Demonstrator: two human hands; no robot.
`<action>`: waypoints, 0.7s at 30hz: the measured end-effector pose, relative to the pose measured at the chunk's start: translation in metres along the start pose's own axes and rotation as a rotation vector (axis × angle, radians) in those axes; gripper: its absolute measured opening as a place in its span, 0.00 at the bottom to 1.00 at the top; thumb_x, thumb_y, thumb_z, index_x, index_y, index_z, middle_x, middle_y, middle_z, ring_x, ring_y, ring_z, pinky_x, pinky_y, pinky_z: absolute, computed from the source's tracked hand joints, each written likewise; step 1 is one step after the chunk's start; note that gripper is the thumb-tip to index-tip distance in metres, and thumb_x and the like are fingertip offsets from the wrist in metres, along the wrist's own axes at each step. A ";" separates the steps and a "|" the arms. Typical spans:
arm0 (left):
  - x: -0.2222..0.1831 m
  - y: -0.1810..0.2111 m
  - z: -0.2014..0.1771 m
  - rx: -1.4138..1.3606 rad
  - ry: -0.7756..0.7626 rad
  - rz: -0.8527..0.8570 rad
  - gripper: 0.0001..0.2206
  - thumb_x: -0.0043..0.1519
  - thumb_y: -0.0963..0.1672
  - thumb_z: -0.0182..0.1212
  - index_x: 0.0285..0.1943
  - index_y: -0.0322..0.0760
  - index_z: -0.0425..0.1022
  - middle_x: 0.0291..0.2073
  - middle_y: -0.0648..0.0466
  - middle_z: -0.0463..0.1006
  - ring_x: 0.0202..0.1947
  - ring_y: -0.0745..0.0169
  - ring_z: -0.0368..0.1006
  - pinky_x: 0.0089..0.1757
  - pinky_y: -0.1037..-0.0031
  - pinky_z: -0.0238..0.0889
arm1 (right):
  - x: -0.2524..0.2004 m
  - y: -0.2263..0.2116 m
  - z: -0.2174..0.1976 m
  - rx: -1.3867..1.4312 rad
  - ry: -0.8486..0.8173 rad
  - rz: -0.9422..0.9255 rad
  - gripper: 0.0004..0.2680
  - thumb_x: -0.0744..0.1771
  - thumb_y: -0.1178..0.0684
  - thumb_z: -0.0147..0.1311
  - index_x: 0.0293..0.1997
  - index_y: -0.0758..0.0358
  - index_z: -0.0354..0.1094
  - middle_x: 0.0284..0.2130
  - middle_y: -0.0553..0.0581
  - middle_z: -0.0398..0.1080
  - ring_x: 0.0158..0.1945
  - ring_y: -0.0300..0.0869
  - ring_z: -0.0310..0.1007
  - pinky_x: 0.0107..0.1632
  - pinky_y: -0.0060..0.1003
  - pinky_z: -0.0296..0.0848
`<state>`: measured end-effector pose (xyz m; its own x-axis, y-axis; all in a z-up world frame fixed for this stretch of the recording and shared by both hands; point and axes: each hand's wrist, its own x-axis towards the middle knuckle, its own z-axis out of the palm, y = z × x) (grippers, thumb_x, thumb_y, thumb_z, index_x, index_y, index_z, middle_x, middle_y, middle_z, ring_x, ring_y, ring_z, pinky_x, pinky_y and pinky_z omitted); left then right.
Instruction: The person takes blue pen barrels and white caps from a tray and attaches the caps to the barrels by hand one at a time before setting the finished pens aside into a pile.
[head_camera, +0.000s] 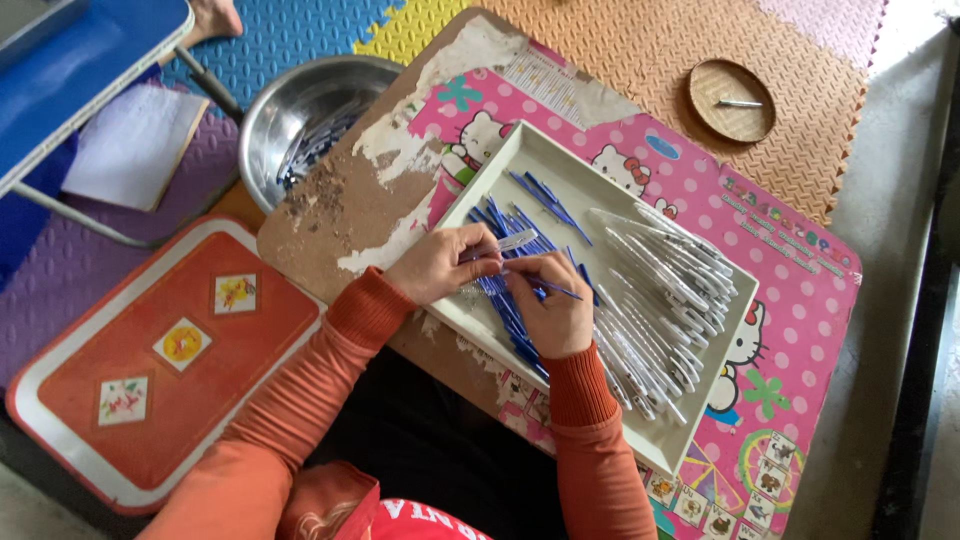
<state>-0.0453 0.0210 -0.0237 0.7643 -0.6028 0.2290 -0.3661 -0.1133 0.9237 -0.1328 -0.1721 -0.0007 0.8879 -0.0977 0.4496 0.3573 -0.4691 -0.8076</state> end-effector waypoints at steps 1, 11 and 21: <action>0.000 0.000 0.000 -0.011 0.002 -0.013 0.05 0.66 0.47 0.70 0.43 0.45 0.80 0.22 0.58 0.71 0.26 0.70 0.64 0.30 0.76 0.60 | 0.001 0.001 -0.003 -0.003 -0.012 0.013 0.04 0.65 0.63 0.67 0.40 0.63 0.81 0.30 0.60 0.74 0.34 0.49 0.81 0.39 0.37 0.81; -0.004 0.019 0.001 -0.112 0.009 0.017 0.07 0.67 0.49 0.69 0.44 0.44 0.85 0.26 0.54 0.77 0.30 0.71 0.67 0.34 0.76 0.63 | 0.000 0.011 -0.016 0.213 0.289 -0.036 0.03 0.71 0.62 0.56 0.44 0.74 0.72 0.36 0.66 0.74 0.33 0.45 0.80 0.39 0.35 0.80; -0.001 0.022 -0.002 -0.127 0.013 0.042 0.06 0.66 0.48 0.71 0.44 0.45 0.88 0.26 0.54 0.78 0.28 0.73 0.67 0.33 0.78 0.62 | 0.000 0.014 -0.015 0.206 0.264 -0.020 0.03 0.71 0.63 0.57 0.42 0.75 0.71 0.35 0.66 0.74 0.33 0.46 0.81 0.39 0.36 0.81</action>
<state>-0.0531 0.0211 -0.0026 0.7569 -0.5945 0.2714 -0.3282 0.0134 0.9445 -0.1317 -0.1918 -0.0067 0.7842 -0.3265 0.5276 0.4489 -0.2884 -0.8458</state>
